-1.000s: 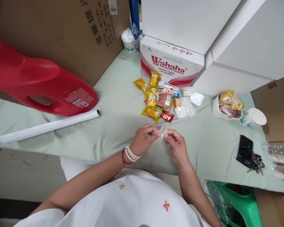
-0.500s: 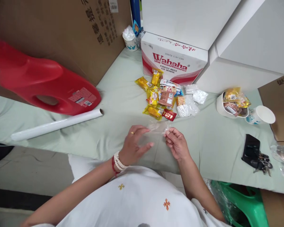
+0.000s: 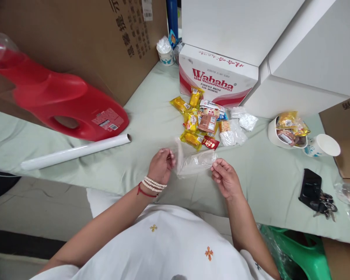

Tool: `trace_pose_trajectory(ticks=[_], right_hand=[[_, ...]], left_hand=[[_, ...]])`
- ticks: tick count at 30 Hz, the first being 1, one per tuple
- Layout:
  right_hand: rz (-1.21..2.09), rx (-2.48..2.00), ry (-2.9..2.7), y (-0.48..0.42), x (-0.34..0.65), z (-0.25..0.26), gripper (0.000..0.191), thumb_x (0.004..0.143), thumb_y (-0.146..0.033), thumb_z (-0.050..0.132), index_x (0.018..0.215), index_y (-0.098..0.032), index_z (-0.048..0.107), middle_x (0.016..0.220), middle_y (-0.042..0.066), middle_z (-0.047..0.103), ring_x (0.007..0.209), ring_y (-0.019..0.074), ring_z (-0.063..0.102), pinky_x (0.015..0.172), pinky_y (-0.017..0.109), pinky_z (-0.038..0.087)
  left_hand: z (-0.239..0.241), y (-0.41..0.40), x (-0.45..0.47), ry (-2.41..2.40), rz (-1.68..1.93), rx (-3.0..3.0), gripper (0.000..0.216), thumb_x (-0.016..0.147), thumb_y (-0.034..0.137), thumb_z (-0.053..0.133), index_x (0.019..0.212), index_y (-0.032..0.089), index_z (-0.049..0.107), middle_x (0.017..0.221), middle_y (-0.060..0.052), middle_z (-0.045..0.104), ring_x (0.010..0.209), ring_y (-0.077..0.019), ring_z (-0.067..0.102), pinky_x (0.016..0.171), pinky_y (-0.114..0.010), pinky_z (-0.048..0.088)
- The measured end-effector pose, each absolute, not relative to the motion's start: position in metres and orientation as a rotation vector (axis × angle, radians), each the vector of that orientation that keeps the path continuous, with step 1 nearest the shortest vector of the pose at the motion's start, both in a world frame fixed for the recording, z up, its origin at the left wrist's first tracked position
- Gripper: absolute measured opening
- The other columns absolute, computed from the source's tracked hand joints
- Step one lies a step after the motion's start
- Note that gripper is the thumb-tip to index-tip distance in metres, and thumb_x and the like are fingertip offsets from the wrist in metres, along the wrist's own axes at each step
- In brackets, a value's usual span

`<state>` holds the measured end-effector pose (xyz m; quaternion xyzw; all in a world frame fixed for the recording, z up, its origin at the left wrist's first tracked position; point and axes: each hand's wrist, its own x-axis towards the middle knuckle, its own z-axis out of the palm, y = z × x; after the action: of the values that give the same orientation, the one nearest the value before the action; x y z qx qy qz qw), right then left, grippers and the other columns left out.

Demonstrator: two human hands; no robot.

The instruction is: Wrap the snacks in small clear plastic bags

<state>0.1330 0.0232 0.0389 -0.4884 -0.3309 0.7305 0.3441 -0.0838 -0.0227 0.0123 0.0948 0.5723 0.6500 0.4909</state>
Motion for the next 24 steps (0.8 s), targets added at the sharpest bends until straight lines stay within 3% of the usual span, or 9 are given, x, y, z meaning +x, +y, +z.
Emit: trace_pose_trajectory(ticks=[3, 8, 10, 13, 15, 17, 21, 24], right_hand=[[1.653, -1.439, -1.049, 0.025, 0.143, 0.028, 0.038, 0.067, -0.046, 0.087, 0.082, -0.020, 0.063, 0.072, -0.002, 0.057, 0.055, 0.0089, 0.040, 0.045, 0.020, 0.031], [0.884, -1.541, -1.538, 0.018, 0.135, 0.033, 0.038, 0.088, -0.053, 0.067, 0.108, -0.021, 0.067, 0.101, 0.006, 0.067, 0.085, 0.0198, 0.060, 0.074, 0.033, 0.052], [0.985, -1.332, -1.712, 0.012, 0.118, 0.042, 0.042, 0.093, -0.056, 0.061, 0.118, -0.022, 0.067, 0.116, 0.009, 0.068, 0.100, 0.0237, 0.064, 0.087, 0.038, 0.053], [1.293, -1.012, -1.867, 0.007, 0.090, 0.050, 0.046, 0.088, -0.057, 0.069, 0.119, -0.024, 0.070, 0.126, 0.010, 0.067, 0.114, 0.0266, 0.064, 0.098, 0.039, 0.052], [1.422, -1.012, -1.794, 0.010, 0.080, 0.051, 0.037, 0.089, -0.056, 0.069, 0.105, -0.023, 0.073, 0.110, 0.007, 0.072, 0.103, 0.0240, 0.067, 0.093, 0.036, 0.053], [1.512, -1.124, -1.623, 0.016, 0.081, 0.051, 0.035, 0.090, -0.056, 0.067, 0.092, -0.022, 0.073, 0.088, 0.003, 0.071, 0.082, 0.0189, 0.066, 0.078, 0.031, 0.054], [1.650, -1.257, -1.386, 0.027, 0.096, 0.049, 0.039, 0.082, -0.059, 0.074, 0.088, -0.021, 0.070, 0.069, -0.003, 0.059, 0.053, 0.0117, 0.050, 0.047, 0.024, 0.043], [1.671, -1.279, -1.345, 0.025, 0.096, 0.045, 0.039, 0.082, -0.059, 0.075, 0.087, -0.020, 0.068, 0.064, -0.005, 0.055, 0.046, 0.0096, 0.042, 0.040, 0.023, 0.035]], left_hand=[[0.023, -0.023, -0.092, 1.322, 1.657, 0.053, 0.032, 0.084, 0.044, 0.068, 0.079, 0.021, 0.046, 0.067, 0.009, 0.040, 0.047, -0.0040, 0.033, 0.042, -0.016, 0.024], [0.043, -0.027, -0.088, 1.278, 1.743, 0.110, 0.050, 0.081, 0.062, 0.073, 0.075, 0.021, 0.045, 0.061, 0.011, 0.032, 0.046, -0.0037, 0.027, 0.040, -0.014, 0.023], [0.051, -0.031, -0.079, 1.235, 1.724, 0.210, 0.054, 0.080, 0.067, 0.073, 0.075, 0.021, 0.047, 0.060, 0.010, 0.032, 0.046, -0.0041, 0.028, 0.040, -0.014, 0.024], [0.060, -0.038, -0.070, 1.176, 1.665, 0.345, 0.053, 0.083, 0.070, 0.069, 0.078, 0.020, 0.051, 0.059, 0.009, 0.033, 0.046, -0.0050, 0.031, 0.041, -0.015, 0.029], [0.062, -0.041, -0.074, 1.160, 1.624, 0.375, 0.051, 0.084, 0.069, 0.068, 0.080, 0.020, 0.053, 0.058, 0.009, 0.034, 0.046, -0.0051, 0.030, 0.041, -0.015, 0.028], [0.061, -0.042, -0.089, 1.150, 1.557, 0.367, 0.051, 0.081, 0.068, 0.073, 0.081, 0.020, 0.055, 0.059, 0.010, 0.033, 0.046, -0.0047, 0.028, 0.039, -0.014, 0.025], [0.052, -0.040, -0.126, 1.191, 1.477, 0.354, 0.053, 0.072, 0.064, 0.082, 0.086, 0.019, 0.058, 0.059, 0.011, 0.033, 0.046, -0.0038, 0.027, 0.039, -0.014, 0.023], [0.043, -0.039, -0.131, 1.342, 1.487, 0.277, 0.059, 0.073, 0.069, 0.079, 0.098, 0.020, 0.057, 0.070, 0.007, 0.052, 0.055, -0.0061, 0.048, 0.047, -0.015, 0.038]])
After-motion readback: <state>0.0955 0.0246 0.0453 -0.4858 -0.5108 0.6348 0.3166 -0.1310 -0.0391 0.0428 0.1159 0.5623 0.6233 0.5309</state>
